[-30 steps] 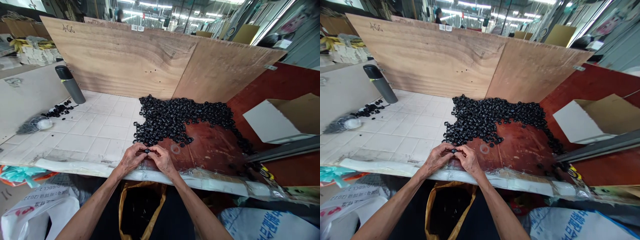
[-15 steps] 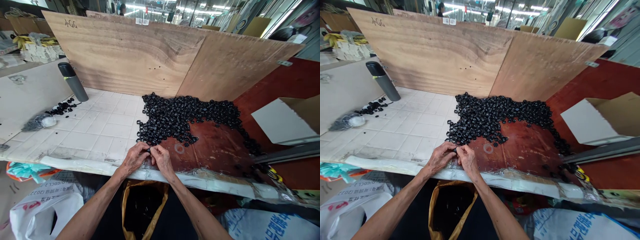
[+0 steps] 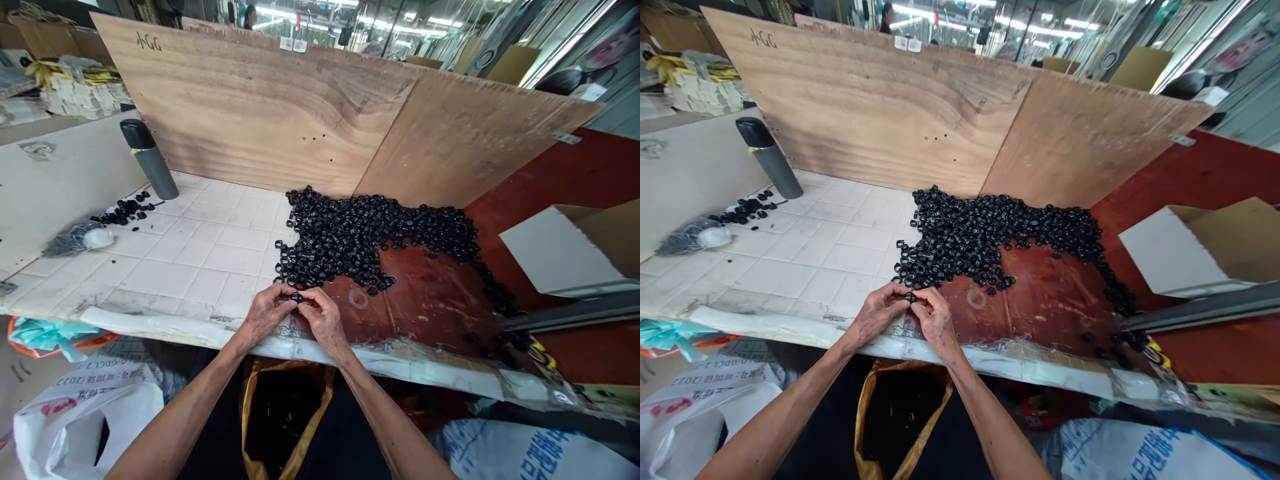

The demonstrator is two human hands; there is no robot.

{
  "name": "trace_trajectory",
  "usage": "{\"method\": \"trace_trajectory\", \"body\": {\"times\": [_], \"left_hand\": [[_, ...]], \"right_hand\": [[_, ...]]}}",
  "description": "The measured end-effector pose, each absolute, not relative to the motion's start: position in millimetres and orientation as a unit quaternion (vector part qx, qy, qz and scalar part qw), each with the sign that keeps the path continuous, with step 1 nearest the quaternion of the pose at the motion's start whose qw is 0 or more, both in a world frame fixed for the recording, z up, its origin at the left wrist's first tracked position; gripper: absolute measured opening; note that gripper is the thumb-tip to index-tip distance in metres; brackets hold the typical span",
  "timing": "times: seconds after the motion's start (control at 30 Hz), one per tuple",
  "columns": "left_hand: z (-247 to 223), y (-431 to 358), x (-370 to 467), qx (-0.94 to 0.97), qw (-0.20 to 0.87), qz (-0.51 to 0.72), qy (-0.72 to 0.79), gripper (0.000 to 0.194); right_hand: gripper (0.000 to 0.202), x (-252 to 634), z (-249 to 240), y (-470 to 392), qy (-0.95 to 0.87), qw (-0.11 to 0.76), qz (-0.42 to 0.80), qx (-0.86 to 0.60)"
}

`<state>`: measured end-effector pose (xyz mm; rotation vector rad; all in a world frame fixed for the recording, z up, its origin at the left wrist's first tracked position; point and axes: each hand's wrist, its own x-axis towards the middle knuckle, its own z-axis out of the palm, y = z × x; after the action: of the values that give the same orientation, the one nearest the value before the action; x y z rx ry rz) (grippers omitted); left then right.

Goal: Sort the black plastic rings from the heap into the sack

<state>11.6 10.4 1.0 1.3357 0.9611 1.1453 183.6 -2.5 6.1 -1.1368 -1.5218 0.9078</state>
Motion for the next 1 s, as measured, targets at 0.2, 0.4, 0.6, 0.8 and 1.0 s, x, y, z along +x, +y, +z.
{"method": "trace_trajectory", "body": {"times": [0.2, 0.4, 0.6, 0.8, 1.0], "left_hand": [[2, 9, 13, 0.536, 0.567, 0.479, 0.402, 0.023], [9, 4, 13, 0.637, 0.461, 0.485, 0.384, 0.014], [4, 6, 12, 0.632, 0.453, 0.500, 0.382, 0.017], [-1, 5, 12, 0.608, 0.469, 0.510, 0.388, 0.018], [3, 6, 12, 0.591, 0.491, 0.510, 0.386, 0.017]], "right_hand": [[0.017, 181, 6, -6, -0.619, 0.519, 0.375, -0.455], [0.045, 178, 0, -6, -0.641, 0.429, 0.299, -0.561], [0.042, 177, 4, -10, -0.620, 0.461, 0.306, -0.556], [0.042, 180, 10, -15, -0.615, 0.464, 0.316, -0.553], [0.024, 180, 15, -13, -0.627, 0.465, 0.343, -0.522]]}}
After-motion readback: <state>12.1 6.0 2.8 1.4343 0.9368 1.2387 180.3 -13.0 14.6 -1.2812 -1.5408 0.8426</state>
